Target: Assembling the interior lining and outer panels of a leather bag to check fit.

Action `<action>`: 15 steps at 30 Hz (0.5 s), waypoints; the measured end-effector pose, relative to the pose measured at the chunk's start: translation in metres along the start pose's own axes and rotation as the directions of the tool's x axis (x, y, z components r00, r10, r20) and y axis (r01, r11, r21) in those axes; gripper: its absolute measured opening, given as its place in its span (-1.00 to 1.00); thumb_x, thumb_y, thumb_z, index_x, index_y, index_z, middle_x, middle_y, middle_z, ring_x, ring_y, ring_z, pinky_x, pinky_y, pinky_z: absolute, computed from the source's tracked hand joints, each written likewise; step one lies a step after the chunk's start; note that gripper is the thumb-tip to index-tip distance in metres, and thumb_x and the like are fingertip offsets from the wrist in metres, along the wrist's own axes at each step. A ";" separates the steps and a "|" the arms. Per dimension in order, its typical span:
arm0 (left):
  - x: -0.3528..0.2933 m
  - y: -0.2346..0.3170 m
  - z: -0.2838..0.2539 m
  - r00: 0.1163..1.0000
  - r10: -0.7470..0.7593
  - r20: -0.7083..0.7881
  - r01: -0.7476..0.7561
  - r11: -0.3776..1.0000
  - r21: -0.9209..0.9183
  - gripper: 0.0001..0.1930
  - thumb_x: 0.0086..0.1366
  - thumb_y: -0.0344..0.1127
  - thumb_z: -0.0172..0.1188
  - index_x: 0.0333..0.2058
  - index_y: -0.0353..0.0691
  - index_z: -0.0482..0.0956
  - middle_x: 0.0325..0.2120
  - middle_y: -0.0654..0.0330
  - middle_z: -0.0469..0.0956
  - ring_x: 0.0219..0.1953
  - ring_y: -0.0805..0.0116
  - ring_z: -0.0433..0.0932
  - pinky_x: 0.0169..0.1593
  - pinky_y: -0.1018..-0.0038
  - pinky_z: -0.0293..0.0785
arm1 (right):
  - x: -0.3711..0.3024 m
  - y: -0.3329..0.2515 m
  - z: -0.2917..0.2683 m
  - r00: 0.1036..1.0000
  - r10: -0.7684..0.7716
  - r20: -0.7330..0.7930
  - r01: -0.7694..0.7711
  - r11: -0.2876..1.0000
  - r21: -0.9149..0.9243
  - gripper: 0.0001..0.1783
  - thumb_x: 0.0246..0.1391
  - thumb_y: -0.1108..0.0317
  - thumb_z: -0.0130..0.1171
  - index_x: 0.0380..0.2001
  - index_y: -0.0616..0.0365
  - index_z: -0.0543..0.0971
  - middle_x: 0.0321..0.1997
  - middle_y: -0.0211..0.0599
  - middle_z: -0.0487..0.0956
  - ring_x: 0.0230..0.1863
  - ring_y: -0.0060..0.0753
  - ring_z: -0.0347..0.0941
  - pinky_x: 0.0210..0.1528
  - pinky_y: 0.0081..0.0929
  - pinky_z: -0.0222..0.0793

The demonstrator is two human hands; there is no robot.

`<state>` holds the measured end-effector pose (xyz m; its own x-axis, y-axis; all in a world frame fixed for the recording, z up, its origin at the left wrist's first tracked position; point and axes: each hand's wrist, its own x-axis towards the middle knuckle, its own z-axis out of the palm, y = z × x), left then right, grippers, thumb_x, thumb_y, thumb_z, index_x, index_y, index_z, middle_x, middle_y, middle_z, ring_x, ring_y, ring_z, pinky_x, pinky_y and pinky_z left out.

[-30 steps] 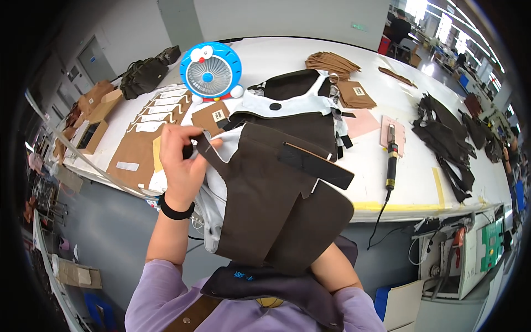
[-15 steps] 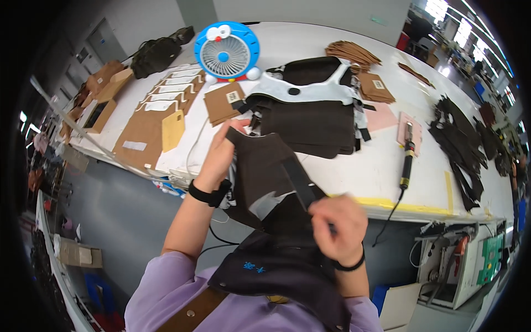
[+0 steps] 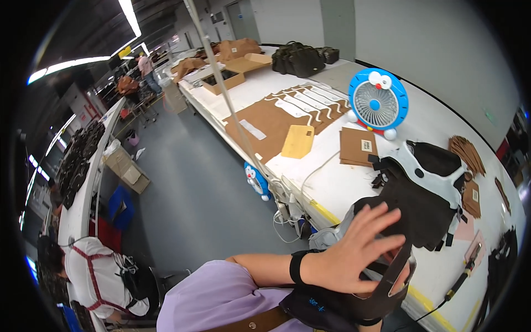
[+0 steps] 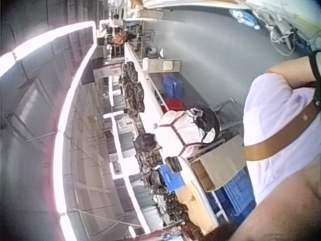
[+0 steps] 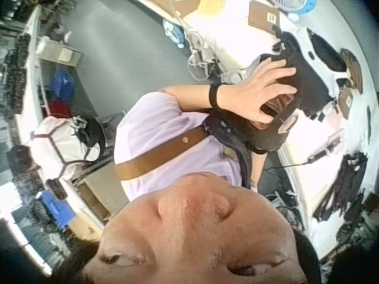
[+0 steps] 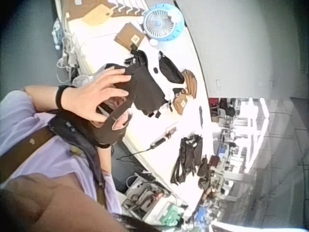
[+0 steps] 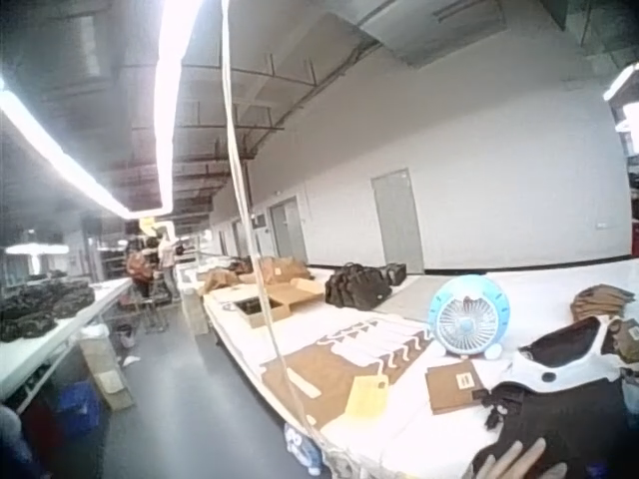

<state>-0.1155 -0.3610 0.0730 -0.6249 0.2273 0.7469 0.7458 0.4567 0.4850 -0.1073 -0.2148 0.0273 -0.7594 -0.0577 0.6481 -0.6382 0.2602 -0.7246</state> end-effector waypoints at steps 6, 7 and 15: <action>-0.034 -0.050 0.007 0.899 -0.419 0.125 0.436 0.881 -0.183 -0.30 0.02 -0.41 0.29 0.17 -0.25 0.25 0.15 -0.08 0.28 0.06 -0.02 0.42 0.11 0.28 0.38 | -0.010 -0.009 -0.027 0.969 -0.173 0.175 0.196 0.973 -0.124 0.26 -0.11 -0.51 0.09 0.35 0.34 0.06 0.40 0.14 0.11 0.28 0.01 0.31 0.38 -0.18 0.00; -0.038 -0.054 0.010 0.901 -0.413 0.133 0.432 0.881 -0.192 -0.30 0.02 -0.41 0.29 0.17 -0.25 0.25 0.15 -0.08 0.28 0.06 -0.02 0.42 0.11 0.28 0.38 | -0.010 -0.010 -0.028 0.975 -0.146 0.168 0.155 0.987 -0.043 0.24 -0.09 -0.52 0.06 0.34 0.35 0.09 0.40 0.13 0.12 0.30 0.02 0.29 0.41 -0.19 -0.06; -0.043 -0.059 -0.027 0.758 -0.545 0.359 0.535 0.204 -0.820 -0.86 0.31 -0.39 0.16 -0.17 -0.20 0.49 -0.33 0.43 0.48 -0.28 0.69 0.40 -0.19 0.67 0.33 | 0.013 -0.016 -0.030 0.946 0.081 0.314 0.035 0.937 -0.348 0.06 -0.05 0.55 0.10 0.38 0.24 -0.34 0.38 0.25 0.12 0.35 0.17 0.18 0.34 -0.11 0.11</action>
<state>-0.1261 -0.4214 0.0244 -0.9630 0.2316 0.1381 0.0072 -0.4898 0.8718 -0.1030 -0.1906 0.0545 -0.8100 -0.3360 0.4807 -0.5804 0.5772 -0.5745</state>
